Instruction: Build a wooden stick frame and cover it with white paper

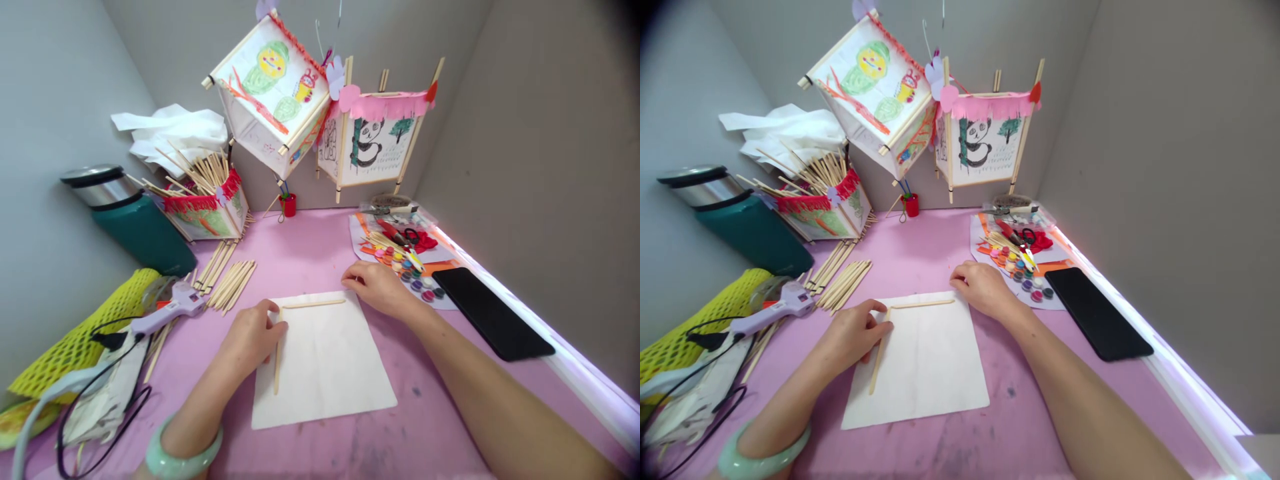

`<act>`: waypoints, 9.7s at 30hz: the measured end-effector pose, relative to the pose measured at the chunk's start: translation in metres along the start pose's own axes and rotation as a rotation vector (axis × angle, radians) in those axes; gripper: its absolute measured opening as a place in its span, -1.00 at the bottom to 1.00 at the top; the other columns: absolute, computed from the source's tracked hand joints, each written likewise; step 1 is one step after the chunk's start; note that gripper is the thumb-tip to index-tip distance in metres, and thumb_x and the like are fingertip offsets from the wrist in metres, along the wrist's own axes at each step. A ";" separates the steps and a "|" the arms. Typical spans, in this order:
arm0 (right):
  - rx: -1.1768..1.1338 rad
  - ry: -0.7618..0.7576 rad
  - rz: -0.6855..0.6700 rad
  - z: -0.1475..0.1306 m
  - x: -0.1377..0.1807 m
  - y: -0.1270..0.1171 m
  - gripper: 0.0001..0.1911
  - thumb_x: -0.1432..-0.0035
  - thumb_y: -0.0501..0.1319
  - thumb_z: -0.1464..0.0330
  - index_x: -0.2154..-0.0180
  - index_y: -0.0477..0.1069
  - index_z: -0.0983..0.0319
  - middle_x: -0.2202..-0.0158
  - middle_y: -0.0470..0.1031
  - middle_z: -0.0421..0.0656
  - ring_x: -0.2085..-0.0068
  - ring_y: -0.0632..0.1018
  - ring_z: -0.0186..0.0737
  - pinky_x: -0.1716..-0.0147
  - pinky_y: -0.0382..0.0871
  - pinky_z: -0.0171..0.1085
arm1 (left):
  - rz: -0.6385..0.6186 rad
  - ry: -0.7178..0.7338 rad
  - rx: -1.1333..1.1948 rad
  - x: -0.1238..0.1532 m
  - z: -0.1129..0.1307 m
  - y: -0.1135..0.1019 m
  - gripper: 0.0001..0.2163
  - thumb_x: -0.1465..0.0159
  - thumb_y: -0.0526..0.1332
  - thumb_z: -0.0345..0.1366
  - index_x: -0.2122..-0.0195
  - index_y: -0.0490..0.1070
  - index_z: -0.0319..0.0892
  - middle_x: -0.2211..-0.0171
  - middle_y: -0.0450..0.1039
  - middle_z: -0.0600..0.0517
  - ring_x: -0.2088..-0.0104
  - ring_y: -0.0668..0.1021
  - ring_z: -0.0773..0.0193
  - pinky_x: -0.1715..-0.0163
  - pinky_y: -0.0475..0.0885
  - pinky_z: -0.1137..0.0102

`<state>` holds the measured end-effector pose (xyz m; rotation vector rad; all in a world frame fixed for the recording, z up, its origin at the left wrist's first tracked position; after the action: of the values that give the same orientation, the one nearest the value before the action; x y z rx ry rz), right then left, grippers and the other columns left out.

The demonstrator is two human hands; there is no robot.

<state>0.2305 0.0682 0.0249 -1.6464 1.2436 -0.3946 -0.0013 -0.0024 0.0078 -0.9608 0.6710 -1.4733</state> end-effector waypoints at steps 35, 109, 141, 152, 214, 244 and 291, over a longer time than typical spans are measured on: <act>0.094 -0.032 -0.079 -0.006 0.002 0.019 -0.79 -0.17 0.10 0.43 0.35 0.53 0.20 0.29 0.54 -0.16 0.28 0.51 -0.24 0.29 0.25 -0.31 | -0.019 -0.049 0.137 -0.002 -0.006 0.005 -0.74 -0.12 0.08 -0.42 0.14 0.33 -0.19 0.62 0.46 0.15 0.76 0.44 0.40 0.72 0.26 0.54; -0.056 -0.319 -0.032 -0.072 0.117 0.026 -0.77 -0.31 0.09 0.35 0.32 0.49 0.21 0.40 0.41 -0.15 0.33 0.36 -0.24 0.29 0.09 -0.22 | 0.259 0.317 0.160 0.104 -0.021 0.025 -0.91 -0.25 0.14 -0.36 0.25 0.41 -0.13 0.28 0.44 0.04 0.40 0.46 0.35 0.38 0.36 0.46; -0.499 0.052 0.170 -0.061 0.102 0.001 -0.80 -0.26 0.13 0.30 0.23 0.51 0.20 0.33 0.48 -0.15 0.34 0.47 -0.30 0.36 0.31 -0.33 | 0.093 0.106 -0.056 0.023 0.026 -0.029 -0.75 -0.19 0.06 -0.18 0.34 0.50 -0.14 0.51 0.51 0.09 0.54 0.50 0.34 0.50 0.34 0.50; -0.556 0.382 0.072 -0.060 0.083 -0.001 -0.77 -0.12 0.11 0.29 0.51 0.40 0.25 0.53 0.41 -0.24 0.45 0.41 -0.31 0.45 0.24 -0.37 | -0.078 0.192 0.372 0.053 0.072 0.028 -0.80 -0.16 0.14 -0.19 0.49 0.45 -0.16 0.62 0.41 0.12 0.64 0.37 0.39 0.58 0.23 0.47; 0.364 0.230 -0.354 -0.044 0.065 0.016 -0.66 -0.22 -0.04 0.34 0.30 0.50 0.26 0.35 0.58 -0.01 0.32 0.56 -0.10 0.42 0.15 -0.26 | 0.063 0.452 -0.212 0.027 0.062 0.004 -0.82 -0.29 0.10 -0.27 0.26 0.51 -0.09 0.23 0.49 0.04 0.32 0.52 0.26 0.31 0.31 0.38; 0.368 0.170 -0.362 -0.041 0.066 0.020 -0.68 -0.24 -0.07 0.35 0.33 0.44 0.23 0.36 0.58 -0.07 0.33 0.56 -0.11 0.43 0.13 -0.25 | 0.144 0.463 -0.085 -0.037 0.061 0.031 -0.78 -0.20 0.13 -0.42 0.30 0.59 -0.12 0.32 0.50 0.02 0.34 0.51 0.29 0.29 0.33 0.39; 0.374 0.218 -0.411 -0.046 0.066 0.017 -0.70 -0.27 -0.05 0.36 0.27 0.45 0.26 0.31 0.58 -0.05 0.27 0.58 -0.09 0.38 0.22 -0.25 | 0.153 0.499 -0.077 -0.041 0.060 0.032 -0.80 -0.18 0.13 -0.40 0.33 0.57 -0.12 0.34 0.50 0.03 0.39 0.49 0.31 0.33 0.33 0.41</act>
<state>0.2155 -0.0111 0.0121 -1.5515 0.9057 -1.0200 0.0651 0.0402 0.0030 -0.5799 1.1424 -1.5687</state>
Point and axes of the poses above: each hand's wrist, its own x-axis away from the middle knuckle, its own y-axis out of the palm, z = x × y, the point moved 5 cm from there along -x, towards the middle knuckle
